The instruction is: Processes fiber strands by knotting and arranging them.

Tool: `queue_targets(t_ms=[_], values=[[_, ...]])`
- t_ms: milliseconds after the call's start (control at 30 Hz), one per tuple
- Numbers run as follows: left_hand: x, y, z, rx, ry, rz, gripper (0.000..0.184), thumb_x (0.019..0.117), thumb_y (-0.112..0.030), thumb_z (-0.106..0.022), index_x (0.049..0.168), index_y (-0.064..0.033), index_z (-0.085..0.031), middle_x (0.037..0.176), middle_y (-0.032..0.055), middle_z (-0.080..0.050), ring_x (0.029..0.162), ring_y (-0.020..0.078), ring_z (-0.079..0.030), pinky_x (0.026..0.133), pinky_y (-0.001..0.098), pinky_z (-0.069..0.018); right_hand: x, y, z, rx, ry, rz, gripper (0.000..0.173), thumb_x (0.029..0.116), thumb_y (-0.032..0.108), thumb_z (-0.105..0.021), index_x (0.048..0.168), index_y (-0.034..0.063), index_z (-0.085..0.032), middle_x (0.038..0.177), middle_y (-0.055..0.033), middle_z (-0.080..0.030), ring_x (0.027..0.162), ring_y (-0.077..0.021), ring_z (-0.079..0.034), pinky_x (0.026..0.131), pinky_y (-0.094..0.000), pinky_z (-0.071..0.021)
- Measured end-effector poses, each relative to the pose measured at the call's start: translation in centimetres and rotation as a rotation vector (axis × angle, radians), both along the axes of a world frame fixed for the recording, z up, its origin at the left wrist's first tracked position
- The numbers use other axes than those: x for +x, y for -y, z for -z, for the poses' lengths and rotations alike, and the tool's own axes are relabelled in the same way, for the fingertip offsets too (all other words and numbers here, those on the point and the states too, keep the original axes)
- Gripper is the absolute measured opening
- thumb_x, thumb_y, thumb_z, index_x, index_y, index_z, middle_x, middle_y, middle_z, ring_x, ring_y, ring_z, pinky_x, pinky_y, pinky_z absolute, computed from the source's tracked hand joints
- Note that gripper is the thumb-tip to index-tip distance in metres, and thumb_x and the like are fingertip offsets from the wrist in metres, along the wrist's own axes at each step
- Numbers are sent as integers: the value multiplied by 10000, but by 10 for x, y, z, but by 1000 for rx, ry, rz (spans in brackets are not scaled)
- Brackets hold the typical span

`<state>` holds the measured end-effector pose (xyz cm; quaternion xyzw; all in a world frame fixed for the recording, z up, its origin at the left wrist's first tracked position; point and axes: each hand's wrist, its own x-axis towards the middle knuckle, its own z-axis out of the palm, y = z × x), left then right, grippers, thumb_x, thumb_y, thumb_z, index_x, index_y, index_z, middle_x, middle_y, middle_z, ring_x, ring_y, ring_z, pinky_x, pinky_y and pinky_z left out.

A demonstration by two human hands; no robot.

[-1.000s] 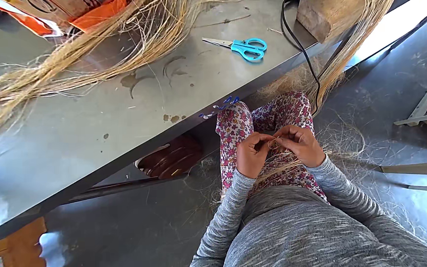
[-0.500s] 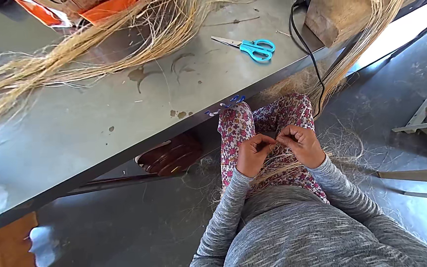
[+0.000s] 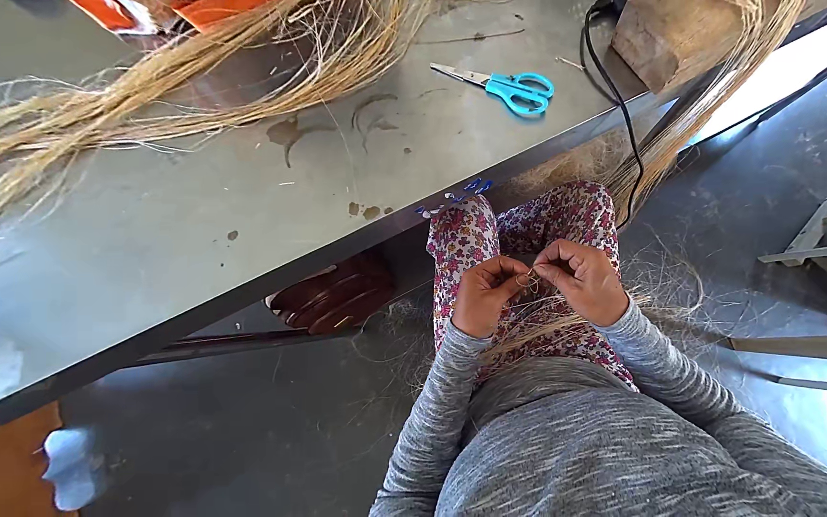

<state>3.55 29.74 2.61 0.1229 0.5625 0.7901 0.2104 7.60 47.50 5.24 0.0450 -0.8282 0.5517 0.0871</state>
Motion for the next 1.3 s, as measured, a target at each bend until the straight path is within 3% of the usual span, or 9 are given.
queue_targets(t_ms=[100, 300, 500, 667, 867, 1033, 1300], values=[[-1, 2, -1, 37, 75, 13, 172, 909, 90, -633, 939, -63, -707, 794, -27, -697, 634, 16, -624, 604, 181, -548, -1, 4, 0, 66, -23, -1, 54, 941, 20, -651, 956, -18, -686, 787, -57, -673, 646, -35, -613, 615, -179, -530], [-5, 6, -13, 67, 439, 84, 282, 932, 156, -524, 886, -27, -732, 743, 11, -711, 594, 29, -634, 586, 178, -551, -5, 6, 5, 58, -45, -24, 51, 939, 13, -640, 954, -22, -673, 763, -48, -662, 616, -26, -593, 589, -167, -513], [3, -8, -14, 224, 548, -153, 295, 987, 130, -474, 1035, 13, -740, 823, 40, -728, 651, 54, -659, 647, 192, -572, -7, 14, 15, -21, -20, 9, 50, 935, 7, -644, 962, -27, -670, 742, -32, -653, 589, 6, -564, 556, -145, -485], [-2, -6, -1, 208, 515, -294, 267, 1023, 63, -485, 1160, -7, -703, 866, 13, -705, 648, 37, -632, 633, 174, -554, 0, 9, 19, -28, 3, -55, 106, 976, 35, -616, 977, -37, -693, 719, -15, -634, 567, 22, -519, 546, -138, -457], [-1, 2, 3, 70, 331, -278, 284, 982, 107, -539, 1162, -10, -725, 907, 16, -743, 714, 45, -674, 674, 190, -574, 13, -2, 15, 1, -31, -129, 105, 926, 45, -675, 955, -38, -734, 771, -27, -696, 629, 38, -577, 607, -121, -499], [3, 5, 1, -18, 126, -222, 314, 922, 149, -585, 1165, 7, -723, 934, 5, -754, 760, 54, -698, 725, 229, -603, 22, -7, 5, -49, -54, -171, 104, 905, 21, -665, 948, -45, -732, 773, -10, -700, 626, 61, -570, 595, -105, -496], [8, -2, -2, -152, -143, -269, 289, 863, 139, -637, 1117, 43, -732, 904, 29, -739, 728, 49, -689, 696, 224, -606, 37, -9, -7, -93, -71, -322, 138, 943, 39, -646, 944, -62, -741, 817, -43, -713, 696, 62, -587, 656, -94, -494]])
